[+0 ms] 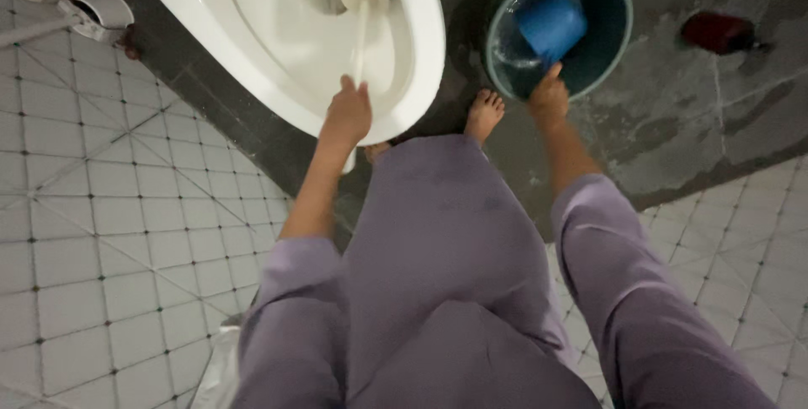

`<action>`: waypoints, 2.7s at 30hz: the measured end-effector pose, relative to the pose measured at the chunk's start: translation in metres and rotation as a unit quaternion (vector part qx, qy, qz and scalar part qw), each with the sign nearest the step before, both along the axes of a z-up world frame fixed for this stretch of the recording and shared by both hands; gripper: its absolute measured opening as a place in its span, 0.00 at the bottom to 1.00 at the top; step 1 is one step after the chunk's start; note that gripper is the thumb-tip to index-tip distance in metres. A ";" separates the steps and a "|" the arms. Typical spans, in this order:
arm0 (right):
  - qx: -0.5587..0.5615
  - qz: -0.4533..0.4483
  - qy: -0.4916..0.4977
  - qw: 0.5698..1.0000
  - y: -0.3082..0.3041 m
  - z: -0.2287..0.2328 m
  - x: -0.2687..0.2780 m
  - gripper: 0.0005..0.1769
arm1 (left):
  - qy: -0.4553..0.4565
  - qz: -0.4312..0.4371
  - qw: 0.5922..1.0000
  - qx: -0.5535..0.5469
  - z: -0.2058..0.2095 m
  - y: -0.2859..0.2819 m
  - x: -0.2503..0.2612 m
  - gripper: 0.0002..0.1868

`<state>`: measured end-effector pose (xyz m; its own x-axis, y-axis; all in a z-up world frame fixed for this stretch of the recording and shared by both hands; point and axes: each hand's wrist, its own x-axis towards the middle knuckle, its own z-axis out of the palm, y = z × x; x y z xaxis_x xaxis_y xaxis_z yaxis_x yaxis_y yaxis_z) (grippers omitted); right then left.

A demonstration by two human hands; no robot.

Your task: The person cleans a toilet by scrubbing the interior with a brush, rinsing it with water from a bucket using a scoop, and spraying the base and surrounding floor with a handheld sprayer.

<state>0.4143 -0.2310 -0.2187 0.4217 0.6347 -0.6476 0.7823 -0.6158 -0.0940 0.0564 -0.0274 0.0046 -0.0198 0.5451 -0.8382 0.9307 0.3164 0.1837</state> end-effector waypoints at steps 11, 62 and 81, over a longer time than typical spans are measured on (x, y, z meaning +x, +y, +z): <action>-0.040 -0.502 0.437 0.745 0.010 0.027 0.041 0.13 | -0.042 -0.013 0.988 -0.148 0.071 -0.050 -0.027 0.29; 0.242 0.064 0.165 0.954 0.135 0.405 -0.170 0.16 | -0.151 -0.402 0.901 0.059 -0.039 -0.020 0.040 0.16; 0.323 -0.084 0.226 0.915 0.088 0.370 -0.165 0.12 | 0.082 -0.105 0.974 0.183 0.013 0.008 -0.119 0.10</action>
